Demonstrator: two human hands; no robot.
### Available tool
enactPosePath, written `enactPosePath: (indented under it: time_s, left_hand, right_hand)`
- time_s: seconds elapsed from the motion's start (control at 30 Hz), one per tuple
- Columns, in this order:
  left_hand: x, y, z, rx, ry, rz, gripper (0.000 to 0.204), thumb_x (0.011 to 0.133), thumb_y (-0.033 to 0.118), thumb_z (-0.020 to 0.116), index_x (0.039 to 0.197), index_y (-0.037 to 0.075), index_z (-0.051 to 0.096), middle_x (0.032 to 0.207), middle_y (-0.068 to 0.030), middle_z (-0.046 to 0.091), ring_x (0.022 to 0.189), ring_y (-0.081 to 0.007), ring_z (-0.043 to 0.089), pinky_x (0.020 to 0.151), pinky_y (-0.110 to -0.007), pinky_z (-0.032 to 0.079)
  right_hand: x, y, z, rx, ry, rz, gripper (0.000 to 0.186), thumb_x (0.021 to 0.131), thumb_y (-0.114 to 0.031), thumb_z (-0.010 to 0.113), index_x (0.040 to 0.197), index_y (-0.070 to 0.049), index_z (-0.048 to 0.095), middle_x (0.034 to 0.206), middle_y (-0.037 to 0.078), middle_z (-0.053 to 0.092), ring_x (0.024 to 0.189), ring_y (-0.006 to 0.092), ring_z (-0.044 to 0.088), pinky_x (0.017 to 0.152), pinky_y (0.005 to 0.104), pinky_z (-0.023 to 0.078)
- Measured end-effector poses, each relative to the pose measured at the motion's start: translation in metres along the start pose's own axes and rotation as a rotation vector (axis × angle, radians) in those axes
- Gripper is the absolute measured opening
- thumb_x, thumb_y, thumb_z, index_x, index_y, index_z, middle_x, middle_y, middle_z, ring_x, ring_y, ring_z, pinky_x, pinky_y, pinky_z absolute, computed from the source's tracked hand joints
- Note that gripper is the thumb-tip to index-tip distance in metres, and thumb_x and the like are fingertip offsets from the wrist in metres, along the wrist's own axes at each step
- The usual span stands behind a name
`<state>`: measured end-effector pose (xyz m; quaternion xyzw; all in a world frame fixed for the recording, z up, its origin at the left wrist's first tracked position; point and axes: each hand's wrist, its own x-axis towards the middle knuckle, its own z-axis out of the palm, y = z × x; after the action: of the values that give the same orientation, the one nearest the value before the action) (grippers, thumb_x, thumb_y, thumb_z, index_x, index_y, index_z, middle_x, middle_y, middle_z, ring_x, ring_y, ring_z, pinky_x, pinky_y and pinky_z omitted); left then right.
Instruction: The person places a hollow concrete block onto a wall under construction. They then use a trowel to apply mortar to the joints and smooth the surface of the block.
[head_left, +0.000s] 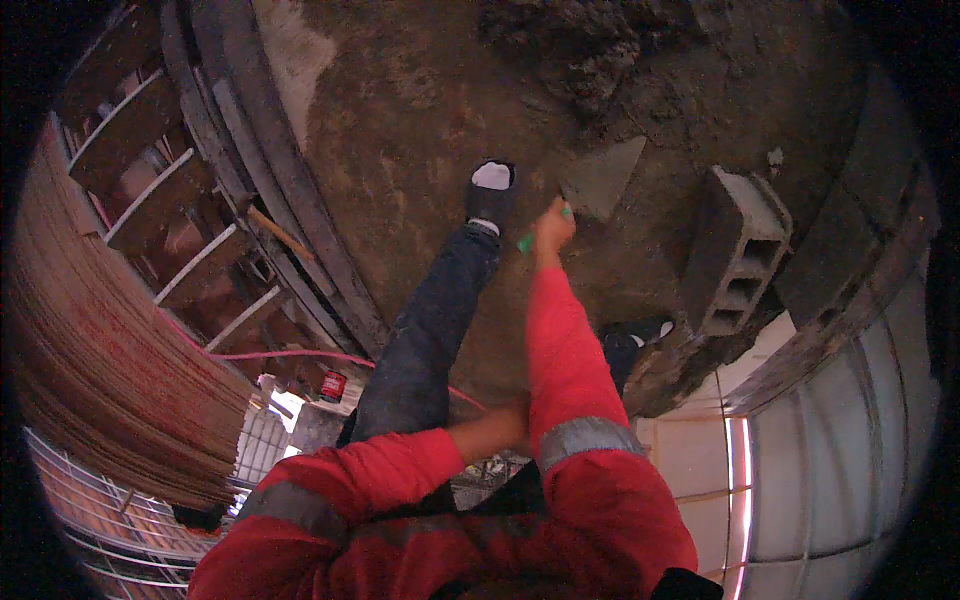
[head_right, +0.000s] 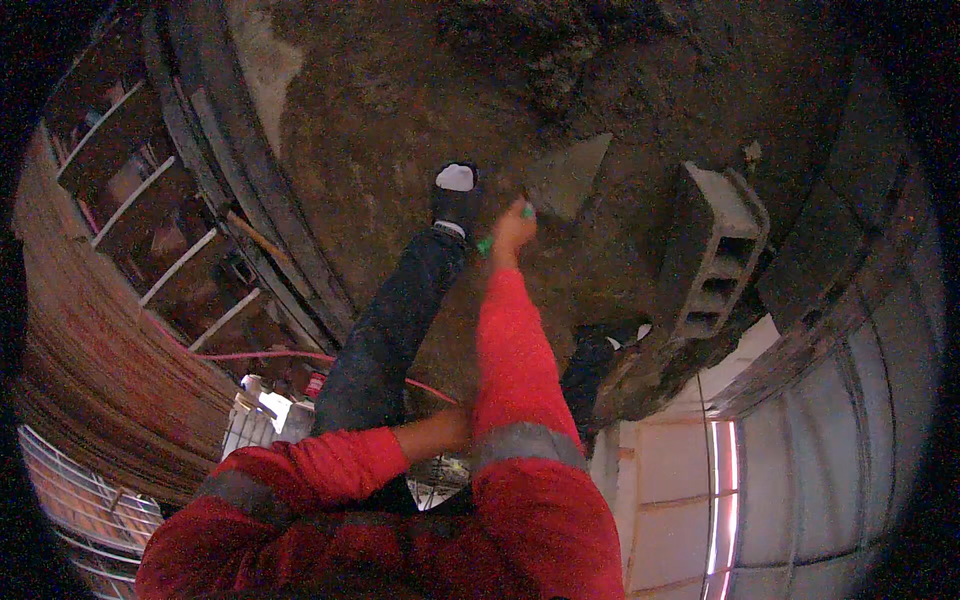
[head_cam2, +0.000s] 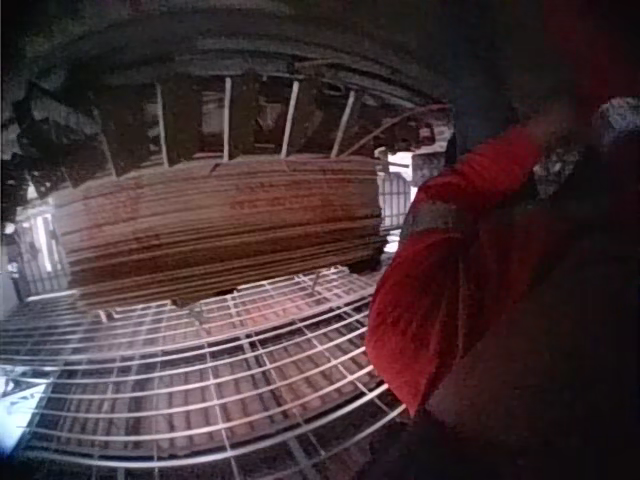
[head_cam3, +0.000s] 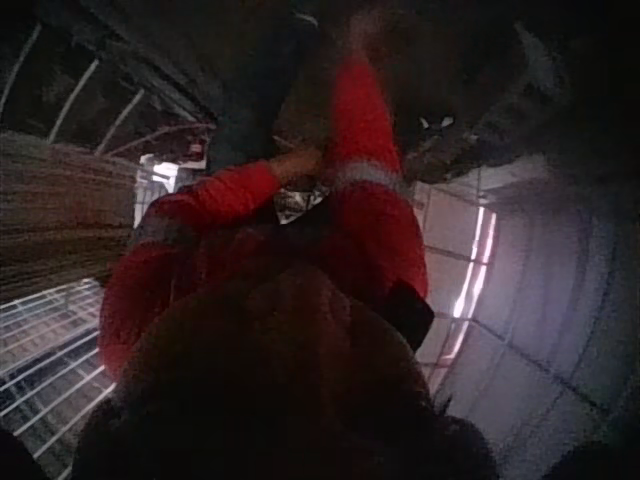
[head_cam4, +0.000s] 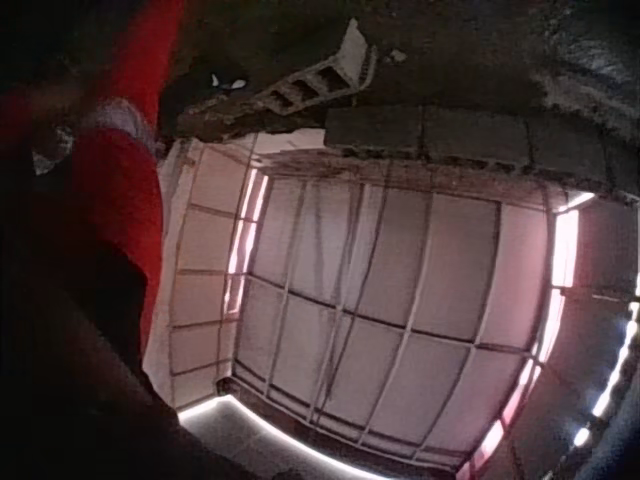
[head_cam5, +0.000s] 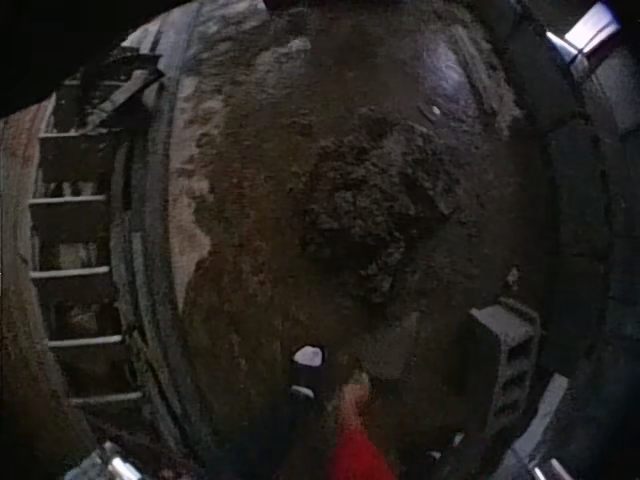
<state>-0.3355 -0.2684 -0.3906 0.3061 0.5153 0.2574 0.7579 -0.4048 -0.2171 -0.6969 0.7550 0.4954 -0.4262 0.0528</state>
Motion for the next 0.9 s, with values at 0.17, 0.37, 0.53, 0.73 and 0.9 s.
enactPosePath:
  time_s: [0.17,0.37,0.53,0.73,0.9]
  left_hand:
    - [0.002,-0.006,0.019,-0.046,0.104,0.027,0.039,0.077,0.039,0.057,0.101,0.010,0.063,0.109,-0.0160,0.060,0.099,-0.0325,0.057,0.083,-0.045,0.044]
    - [-0.006,-0.008,0.025,-0.005,0.065,0.011,0.040,0.077,0.040,0.057,0.101,0.009,0.064,0.109,-0.0161,0.060,0.100,-0.0325,0.057,0.083,-0.045,0.044]
    - [0.000,-0.011,0.029,0.059,0.025,-0.031,0.040,0.077,0.041,0.056,0.101,0.009,0.064,0.109,-0.0162,0.060,0.100,-0.0324,0.057,0.083,-0.044,0.044]
    - [0.010,-0.019,0.030,0.087,-0.005,-0.075,0.042,0.078,0.042,0.056,0.100,0.008,0.064,0.109,-0.0164,0.060,0.101,-0.0324,0.057,0.084,-0.044,0.045]
    - [0.018,-0.015,0.017,0.205,-0.220,-0.185,0.043,0.078,0.043,0.056,0.100,0.008,0.064,0.109,-0.0165,0.060,0.101,-0.0324,0.057,0.084,-0.043,0.045]
  right_hand:
    - [0.014,-0.071,0.123,0.734,0.036,0.639,0.022,0.083,-0.024,0.052,0.086,-0.002,0.055,0.073,0.012,0.062,0.064,0.0283,0.061,0.057,0.0416,0.050]
    - [-0.008,-0.104,0.140,0.481,0.059,0.519,0.032,0.085,-0.028,0.054,0.090,0.005,0.055,0.084,0.018,0.064,0.069,0.0305,0.062,0.062,0.0429,0.051]
    - [-0.004,-0.128,0.150,0.337,0.091,0.021,0.024,0.082,-0.017,0.059,0.093,0.004,0.053,0.081,0.016,0.061,0.063,0.0294,0.061,0.055,0.0399,0.050]
    - [0.066,-0.177,0.112,0.873,-0.507,-0.097,0.018,0.080,-0.011,0.060,0.079,-0.003,0.044,0.060,0.007,0.051,0.044,0.0161,0.049,0.041,0.0324,0.043]
    - [0.074,-0.185,0.013,0.673,-0.597,-0.229,0.020,0.080,-0.014,0.063,0.086,-0.003,0.048,0.058,0.005,0.050,0.044,0.0147,0.048,0.040,0.0309,0.043]
